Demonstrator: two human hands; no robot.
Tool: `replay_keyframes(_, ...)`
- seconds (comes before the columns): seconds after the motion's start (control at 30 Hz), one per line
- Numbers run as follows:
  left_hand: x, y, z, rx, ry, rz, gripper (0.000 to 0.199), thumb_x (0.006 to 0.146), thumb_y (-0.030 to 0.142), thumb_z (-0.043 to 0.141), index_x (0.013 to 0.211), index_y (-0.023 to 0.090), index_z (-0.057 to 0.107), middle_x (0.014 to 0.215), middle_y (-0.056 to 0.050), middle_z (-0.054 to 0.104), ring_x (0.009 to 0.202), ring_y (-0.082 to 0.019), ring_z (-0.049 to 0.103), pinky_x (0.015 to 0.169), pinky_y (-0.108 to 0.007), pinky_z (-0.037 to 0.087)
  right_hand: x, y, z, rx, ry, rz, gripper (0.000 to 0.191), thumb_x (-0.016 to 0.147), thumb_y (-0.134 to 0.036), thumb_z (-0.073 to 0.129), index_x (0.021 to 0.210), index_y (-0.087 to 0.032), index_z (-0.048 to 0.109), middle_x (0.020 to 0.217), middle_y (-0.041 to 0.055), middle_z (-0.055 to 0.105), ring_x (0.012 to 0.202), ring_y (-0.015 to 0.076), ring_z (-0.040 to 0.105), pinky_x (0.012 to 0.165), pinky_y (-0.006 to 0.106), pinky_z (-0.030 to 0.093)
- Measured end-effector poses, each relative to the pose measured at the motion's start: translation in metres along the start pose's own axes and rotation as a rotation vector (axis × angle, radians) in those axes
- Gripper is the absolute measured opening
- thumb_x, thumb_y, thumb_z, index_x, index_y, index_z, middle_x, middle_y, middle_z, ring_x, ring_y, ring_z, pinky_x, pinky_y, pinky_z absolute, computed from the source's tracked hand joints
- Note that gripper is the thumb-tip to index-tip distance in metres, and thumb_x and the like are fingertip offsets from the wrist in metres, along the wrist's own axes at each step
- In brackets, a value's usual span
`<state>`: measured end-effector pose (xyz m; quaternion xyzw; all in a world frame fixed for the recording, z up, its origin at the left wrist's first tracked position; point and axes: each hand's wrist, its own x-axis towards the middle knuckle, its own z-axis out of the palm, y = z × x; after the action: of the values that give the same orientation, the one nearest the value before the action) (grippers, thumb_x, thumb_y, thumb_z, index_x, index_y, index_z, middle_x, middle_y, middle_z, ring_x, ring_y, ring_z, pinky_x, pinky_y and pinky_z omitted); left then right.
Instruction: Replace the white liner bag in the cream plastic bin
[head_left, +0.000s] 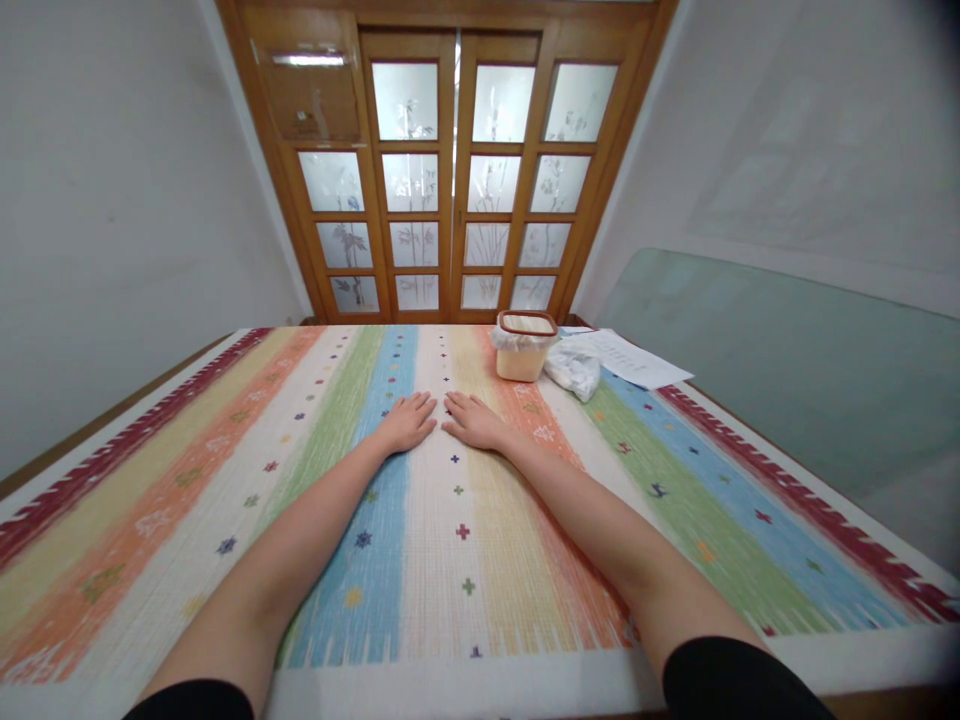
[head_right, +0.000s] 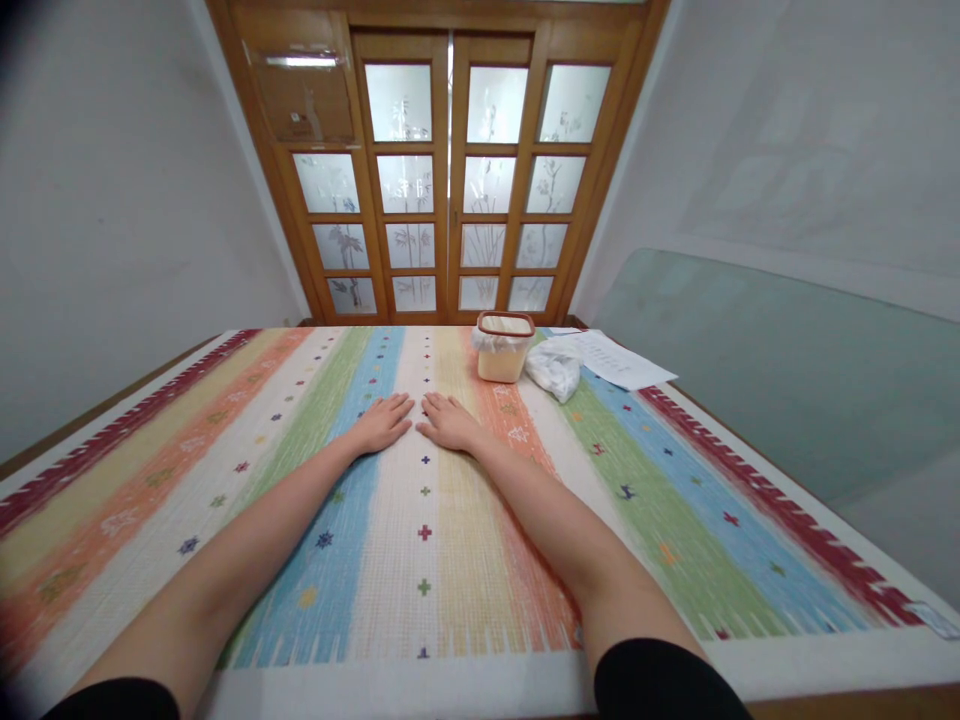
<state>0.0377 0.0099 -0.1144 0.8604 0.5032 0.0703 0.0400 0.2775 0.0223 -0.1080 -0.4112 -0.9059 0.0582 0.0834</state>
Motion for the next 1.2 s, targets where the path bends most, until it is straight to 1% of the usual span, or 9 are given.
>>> replay_keyframes(0.2, 0.001, 0.001, 0.003, 0.023, -0.014, -0.028, 0.068, 0.106, 0.055, 0.028, 0.165, 0.021, 0.034, 0.175, -0.011, 0.024, 0.163, -0.032, 0.021, 0.130, -0.058, 0.015, 0.001, 0.001, 0.003, -0.021, 0.007, 0.001, 0.070, 0.108, -0.054, 0.031, 0.164, -0.011, 0.037, 0.172, 0.0178, 0.028, 0.160, 0.0309, 0.026, 0.129, 0.051, 0.022)
replay_keyframes(0.6, 0.002, 0.001, 0.004, 0.026, -0.042, -0.035, 0.068, 0.107, 0.056, 0.026, 0.166, 0.023, 0.030, 0.176, -0.011, 0.021, 0.164, -0.031, 0.018, 0.131, -0.057, 0.014, 0.001, 0.002, 0.006, -0.032, -0.017, 0.001, 0.069, 0.109, -0.051, 0.027, 0.165, -0.010, 0.034, 0.173, 0.0168, 0.025, 0.162, 0.0305, 0.022, 0.131, 0.052, 0.019)
replay_keyframes(0.77, 0.000, 0.004, -0.002, 0.015, 0.000, -0.039, 0.066, 0.106, 0.055, 0.030, 0.163, 0.022, 0.037, 0.174, -0.011, 0.028, 0.162, -0.032, 0.024, 0.130, -0.057, 0.019, 0.002, 0.000, 0.005, -0.022, -0.003, 0.013, 0.065, 0.109, -0.046, 0.028, 0.165, -0.013, 0.036, 0.173, 0.0152, 0.026, 0.161, 0.0297, 0.025, 0.130, 0.052, 0.021)
replay_keyframes(0.87, -0.004, 0.011, -0.012, -0.001, 0.057, -0.021, 0.059, 0.106, 0.047, 0.035, 0.155, 0.019, 0.050, 0.166, -0.011, 0.044, 0.155, -0.028, 0.038, 0.129, -0.048, 0.027, -0.004, -0.006, -0.001, 0.011, -0.005, 0.033, 0.062, 0.109, -0.041, 0.031, 0.163, -0.012, 0.040, 0.171, 0.0165, 0.030, 0.160, 0.0300, 0.028, 0.129, 0.053, 0.024)
replay_keyframes(0.97, -0.023, 0.022, -0.024, -0.046, 0.094, 0.038, 0.052, 0.105, 0.039, 0.036, 0.143, 0.017, 0.063, 0.152, -0.012, 0.059, 0.142, -0.025, 0.052, 0.125, -0.039, 0.036, -0.031, -0.018, -0.018, 0.084, -0.021, -0.039, 0.058, 0.107, -0.039, 0.037, 0.157, -0.012, 0.049, 0.167, 0.0182, 0.039, 0.157, 0.0312, 0.034, 0.127, 0.052, 0.029)
replay_keyframes(1.03, -0.049, 0.029, -0.032, -0.102, 0.079, 0.088, 0.050, 0.104, 0.038, 0.038, 0.142, 0.019, 0.064, 0.149, -0.011, 0.061, 0.138, -0.024, 0.054, 0.123, -0.038, 0.039, -0.064, -0.031, -0.037, 0.192, -0.052, -0.142, 0.055, 0.105, -0.041, 0.041, 0.151, -0.014, 0.057, 0.161, 0.0163, 0.049, 0.152, 0.0305, 0.042, 0.125, 0.048, 0.033)
replay_keyframes(1.1, -0.089, 0.036, -0.043, -0.173, 0.026, 0.128, 0.050, 0.103, 0.040, 0.041, 0.145, 0.024, 0.063, 0.152, -0.009, 0.057, 0.141, -0.024, 0.052, 0.124, -0.039, 0.038, -0.110, -0.048, -0.056, 0.352, -0.078, -0.166, 0.048, 0.107, -0.044, 0.039, 0.140, -0.021, 0.066, 0.145, 0.0116, 0.065, 0.136, 0.0262, 0.058, 0.118, 0.043, 0.042)
replay_keyframes(1.13, -0.114, 0.038, -0.050, -0.214, -0.016, 0.136, 0.049, 0.103, 0.042, 0.042, 0.145, 0.029, 0.063, 0.154, -0.008, 0.056, 0.142, -0.023, 0.051, 0.125, -0.041, 0.037, -0.137, -0.058, -0.064, 0.432, -0.075, -0.114, 0.046, 0.108, -0.045, 0.036, 0.132, -0.025, 0.070, 0.133, 0.0100, 0.072, 0.124, 0.0240, 0.066, 0.112, 0.041, 0.048)
replay_keyframes(1.2, -0.169, 0.041, -0.064, -0.324, -0.113, 0.131, 0.046, 0.102, 0.045, 0.044, 0.143, 0.038, 0.064, 0.154, -0.005, 0.057, 0.143, -0.023, 0.050, 0.125, -0.044, 0.038, -0.196, -0.079, -0.069, 0.560, -0.061, 0.038, 0.045, 0.108, -0.048, 0.033, 0.119, -0.029, 0.072, 0.112, 0.0096, 0.077, 0.105, 0.0214, 0.072, 0.098, 0.039, 0.055)
